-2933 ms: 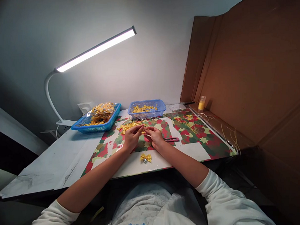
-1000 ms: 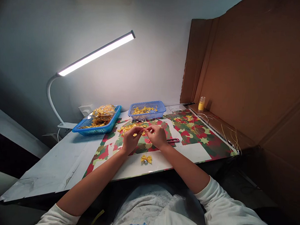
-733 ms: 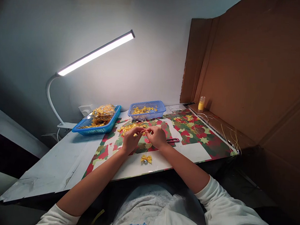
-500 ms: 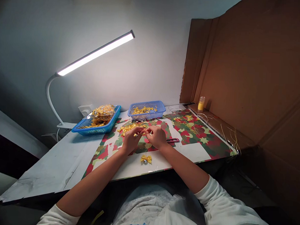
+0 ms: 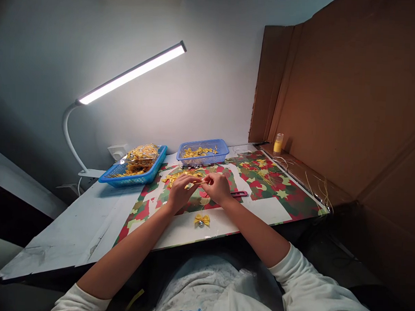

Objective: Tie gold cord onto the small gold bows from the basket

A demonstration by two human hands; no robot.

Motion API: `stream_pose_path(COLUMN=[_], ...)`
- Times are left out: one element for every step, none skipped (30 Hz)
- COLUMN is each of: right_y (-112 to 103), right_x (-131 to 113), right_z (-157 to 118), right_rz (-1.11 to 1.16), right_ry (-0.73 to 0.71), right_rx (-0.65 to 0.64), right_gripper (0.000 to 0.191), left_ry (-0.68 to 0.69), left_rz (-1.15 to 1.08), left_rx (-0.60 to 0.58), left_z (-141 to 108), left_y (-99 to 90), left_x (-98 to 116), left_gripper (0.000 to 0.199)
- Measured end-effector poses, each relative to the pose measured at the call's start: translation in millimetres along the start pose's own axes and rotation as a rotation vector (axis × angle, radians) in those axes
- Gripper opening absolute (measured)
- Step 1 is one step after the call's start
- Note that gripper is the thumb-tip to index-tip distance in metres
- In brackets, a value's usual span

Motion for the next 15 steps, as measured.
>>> stream_pose_path(right_y=[0.9,1.6,2.1,2.3,2.1,1.6,0.9,0.2,-0.3,-0.5,-0.4,0.0,0.4,0.9,1.2], right_x=[-0.2,-0.4,-0.7,-1.2,-1.9,-2.7,-3.4,-4.1,-4.8,-5.2,-5.4,-5.3,-5.1,-4.7,-4.2], right_z=[0.1,0.1,0.1,0.1,0.0,0.0,-0.1,-0.2,-0.3,-0.5,-0.6,-0.7,-0.8,-0.8,-0.8], right_rz=[0.008,0.015,0.019,0.021,0.022,0.023,0.024,0.026,0.028,0.031,0.033,0.033,0.032,0.029,0.025], right_ry=[-0.004,-0.008,-0.012,-0.017,-0.022,-0.027,-0.033,-0.038,-0.043,-0.048,-0.053,-0.056,-0.058,-0.06,-0.06], right_rx=[-0.008,-0.015,-0.021,-0.025,-0.024,-0.022,-0.017,-0.011,-0.008,-0.005,-0.005,-0.006,-0.007,-0.008,-0.008], right_gripper=[0.007,0.007,0.007,0.007,0.008,0.008,0.008,0.008,0.008,0.009,0.01,0.01,0.01,0.011,0.011], left_ry=[0.013,0.021,0.029,0.034,0.038,0.042,0.047,0.054,0.062,0.07,0.079,0.084,0.085,0.081,0.076], left_rz=[0.001,0.001,0.0,-0.002,-0.003,0.0,0.006,0.014,0.021,0.026,0.026,0.025,0.022,0.021,0.02], left_rx=[0.003,0.008,0.011,0.012,0.014,0.013,0.01,0.005,-0.002,-0.008,-0.012,-0.014,-0.014,-0.015,-0.015], left_z=[0.4,0.7,0.9,1.1,1.2,1.4,1.6,1.9,2.1,2.3,2.4,2.4,2.4,2.3,2.2], left_y=[-1.1,-2.3,-3.2,-4.0,-4.8,-5.4,-5.8,-6.0,-6.1,-6.3,-6.5,-6.9,-7.2,-7.3,-7.2], left_x=[0.7,1.2,1.7,2.1,2.4,2.7,3.2,3.7,4.3,5.0,5.7,6.1,6.2,6.0,5.7], left_gripper=[0.011,0.012,0.012,0.013,0.013,0.013,0.012,0.012,0.012,0.011,0.011,0.011,0.011,0.011,0.011])
Point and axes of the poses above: each hand's wrist, its own z-axis towards the middle knuckle, its own y-axis out of the palm, x = y × z, the point moved 9 cm from there along z, towards the middle knuckle, and after that the axes turned 3 degrees about -z, right-handed, at the moved point
